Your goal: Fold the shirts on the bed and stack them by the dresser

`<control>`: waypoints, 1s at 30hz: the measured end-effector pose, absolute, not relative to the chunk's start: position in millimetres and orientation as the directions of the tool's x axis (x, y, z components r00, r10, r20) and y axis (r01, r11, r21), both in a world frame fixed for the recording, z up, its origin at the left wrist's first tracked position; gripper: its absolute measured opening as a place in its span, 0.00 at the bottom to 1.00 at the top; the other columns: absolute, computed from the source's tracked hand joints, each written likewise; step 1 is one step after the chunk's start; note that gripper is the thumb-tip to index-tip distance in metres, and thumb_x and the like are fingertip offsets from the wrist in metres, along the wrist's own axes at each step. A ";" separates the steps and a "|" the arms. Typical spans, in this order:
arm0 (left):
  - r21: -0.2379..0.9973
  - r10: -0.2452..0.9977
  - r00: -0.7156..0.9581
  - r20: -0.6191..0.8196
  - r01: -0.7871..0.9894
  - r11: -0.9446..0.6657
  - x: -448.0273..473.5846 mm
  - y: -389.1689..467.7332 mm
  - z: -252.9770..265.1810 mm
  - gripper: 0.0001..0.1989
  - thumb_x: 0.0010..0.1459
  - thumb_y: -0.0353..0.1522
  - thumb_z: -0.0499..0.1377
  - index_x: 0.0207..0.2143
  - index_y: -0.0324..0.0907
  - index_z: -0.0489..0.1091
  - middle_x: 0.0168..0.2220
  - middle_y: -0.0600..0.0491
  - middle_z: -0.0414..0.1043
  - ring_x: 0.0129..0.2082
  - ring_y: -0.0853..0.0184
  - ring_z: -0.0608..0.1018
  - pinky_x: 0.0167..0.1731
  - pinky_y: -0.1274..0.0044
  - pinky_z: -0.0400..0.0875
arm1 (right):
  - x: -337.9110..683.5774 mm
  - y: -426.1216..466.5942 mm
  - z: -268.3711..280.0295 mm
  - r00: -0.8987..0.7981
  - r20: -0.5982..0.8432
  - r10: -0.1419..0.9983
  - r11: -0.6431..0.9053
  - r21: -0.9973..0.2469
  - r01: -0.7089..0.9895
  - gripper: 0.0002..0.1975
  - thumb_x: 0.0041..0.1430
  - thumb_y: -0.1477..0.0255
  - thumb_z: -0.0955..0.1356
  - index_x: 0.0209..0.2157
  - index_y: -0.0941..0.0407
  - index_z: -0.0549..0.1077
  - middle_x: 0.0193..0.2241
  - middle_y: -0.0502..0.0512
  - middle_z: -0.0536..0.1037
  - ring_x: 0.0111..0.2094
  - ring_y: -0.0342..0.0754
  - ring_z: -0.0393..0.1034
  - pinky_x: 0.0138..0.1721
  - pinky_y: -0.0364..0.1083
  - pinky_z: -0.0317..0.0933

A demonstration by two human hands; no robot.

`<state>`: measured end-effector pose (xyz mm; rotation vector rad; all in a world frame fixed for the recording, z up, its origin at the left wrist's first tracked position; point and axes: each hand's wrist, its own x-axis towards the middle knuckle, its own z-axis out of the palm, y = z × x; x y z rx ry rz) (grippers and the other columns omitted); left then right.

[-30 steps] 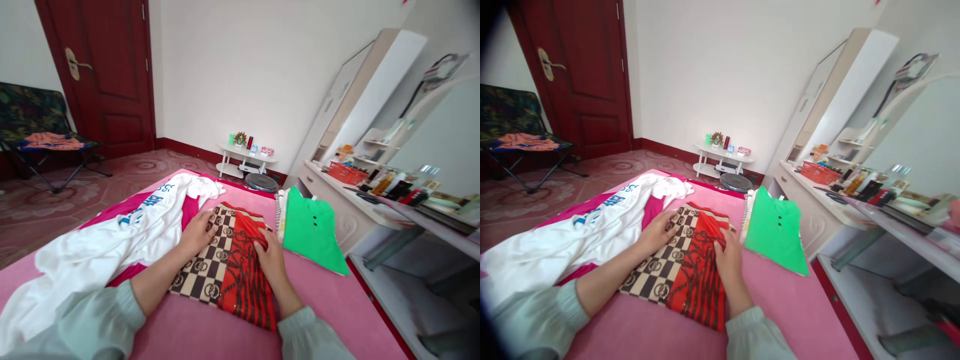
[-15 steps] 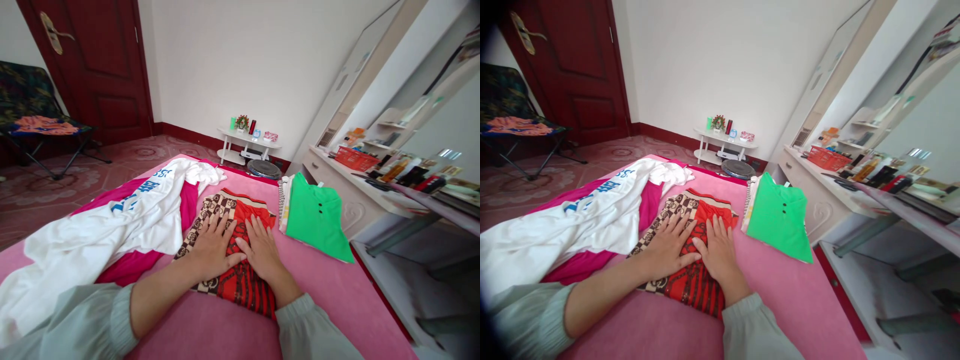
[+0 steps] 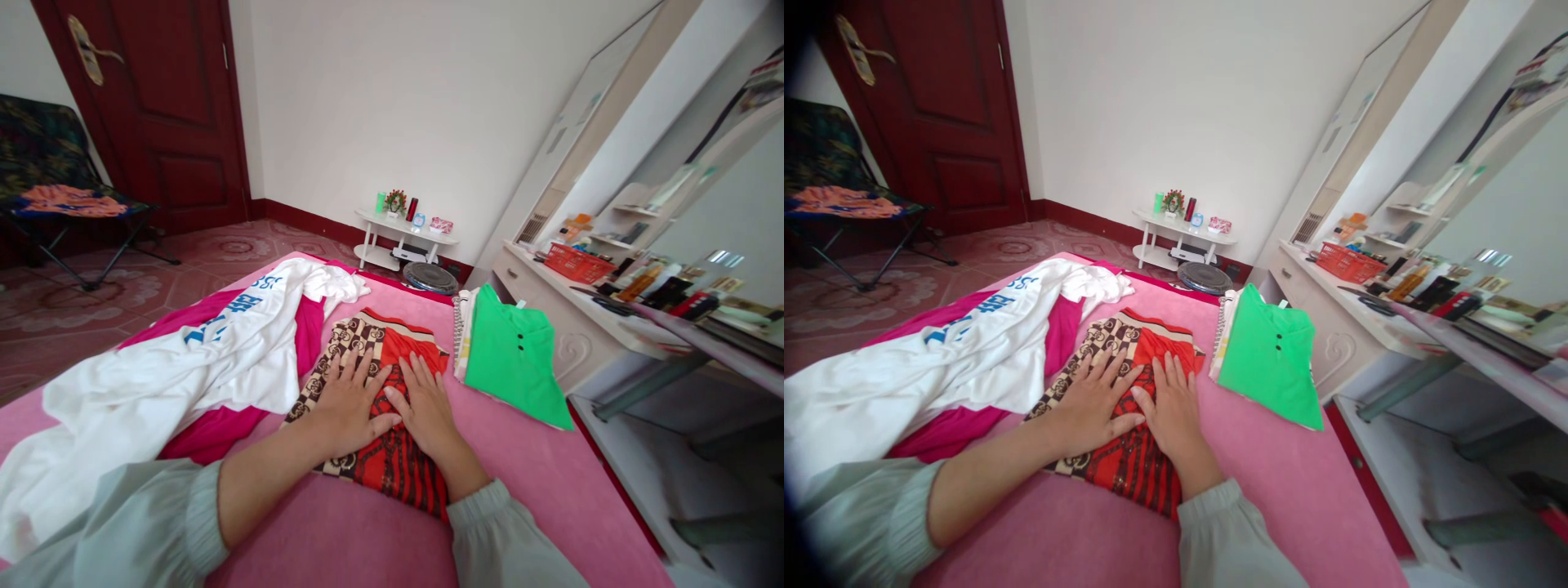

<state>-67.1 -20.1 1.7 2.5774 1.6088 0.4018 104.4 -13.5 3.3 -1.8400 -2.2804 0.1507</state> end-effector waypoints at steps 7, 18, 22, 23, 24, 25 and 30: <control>0.203 0.892 0.423 0.161 0.870 -0.450 -67.7 -18.5 1.0 0.40 0.55 0.57 0.46 0.64 0.47 0.52 0.67 0.43 0.42 0.66 0.43 0.43 0.59 0.50 0.33 | 104.4 -13.1 2.7 -0.199 0.127 0.972 0.222 -0.209 0.952 0.34 0.64 0.52 0.54 0.64 0.57 0.52 0.66 0.57 0.46 0.66 0.53 0.38 0.64 0.58 0.35; 0.233 0.896 0.432 0.102 0.865 -0.444 -67.2 -19.8 6.5 0.42 0.54 0.59 0.45 0.64 0.47 0.51 0.67 0.43 0.39 0.66 0.42 0.41 0.59 0.50 0.33 | 120.2 -1.6 -4.6 -0.057 0.135 0.989 0.090 -0.254 0.963 0.37 0.63 0.51 0.53 0.64 0.63 0.50 0.66 0.61 0.45 0.67 0.54 0.36 0.63 0.57 0.38; 0.239 0.893 0.447 0.049 0.863 -0.445 -64.9 -27.5 12.0 0.43 0.53 0.59 0.46 0.64 0.45 0.52 0.67 0.41 0.39 0.65 0.41 0.41 0.58 0.49 0.33 | 118.0 -3.2 2.5 -0.010 0.196 0.981 0.055 -0.223 0.973 0.35 0.63 0.56 0.56 0.62 0.67 0.55 0.65 0.67 0.49 0.66 0.57 0.39 0.63 0.59 0.39; 0.245 0.891 0.451 0.044 0.860 -0.447 -64.9 -28.9 14.2 0.43 0.53 0.59 0.47 0.64 0.44 0.52 0.67 0.40 0.39 0.65 0.41 0.41 0.58 0.48 0.33 | 113.6 -6.5 6.3 -0.034 0.244 0.969 0.089 -0.216 0.972 0.32 0.64 0.59 0.57 0.62 0.66 0.56 0.65 0.66 0.50 0.66 0.58 0.39 0.63 0.60 0.37; 0.256 0.890 0.455 0.042 0.856 -0.449 -65.8 -29.3 17.2 0.43 0.53 0.58 0.48 0.64 0.44 0.52 0.67 0.39 0.39 0.65 0.40 0.42 0.58 0.48 0.34 | 107.8 -10.6 10.3 -0.075 0.299 0.951 0.143 -0.212 0.967 0.29 0.64 0.63 0.57 0.61 0.65 0.58 0.65 0.65 0.50 0.66 0.57 0.39 0.63 0.61 0.36; 0.272 0.885 0.464 0.041 0.847 -0.457 -67.8 -28.2 20.9 0.43 0.52 0.57 0.50 0.64 0.43 0.53 0.67 0.39 0.40 0.65 0.40 0.43 0.58 0.48 0.36 | 101.0 -15.3 13.9 -0.129 0.347 0.929 0.213 -0.215 0.953 0.26 0.64 0.67 0.57 0.61 0.63 0.58 0.65 0.62 0.50 0.66 0.55 0.39 0.64 0.60 0.35; 0.528 0.847 0.531 0.036 0.709 -0.467 -97.7 6.5 41.4 0.19 0.51 0.41 0.58 0.44 0.45 0.75 0.49 0.49 0.74 0.51 0.54 0.72 0.52 0.67 0.63 | 66.9 -37.4 16.1 -0.315 0.314 0.896 0.414 -0.332 0.847 0.26 0.61 0.76 0.56 0.61 0.57 0.58 0.62 0.56 0.59 0.63 0.47 0.50 0.63 0.54 0.44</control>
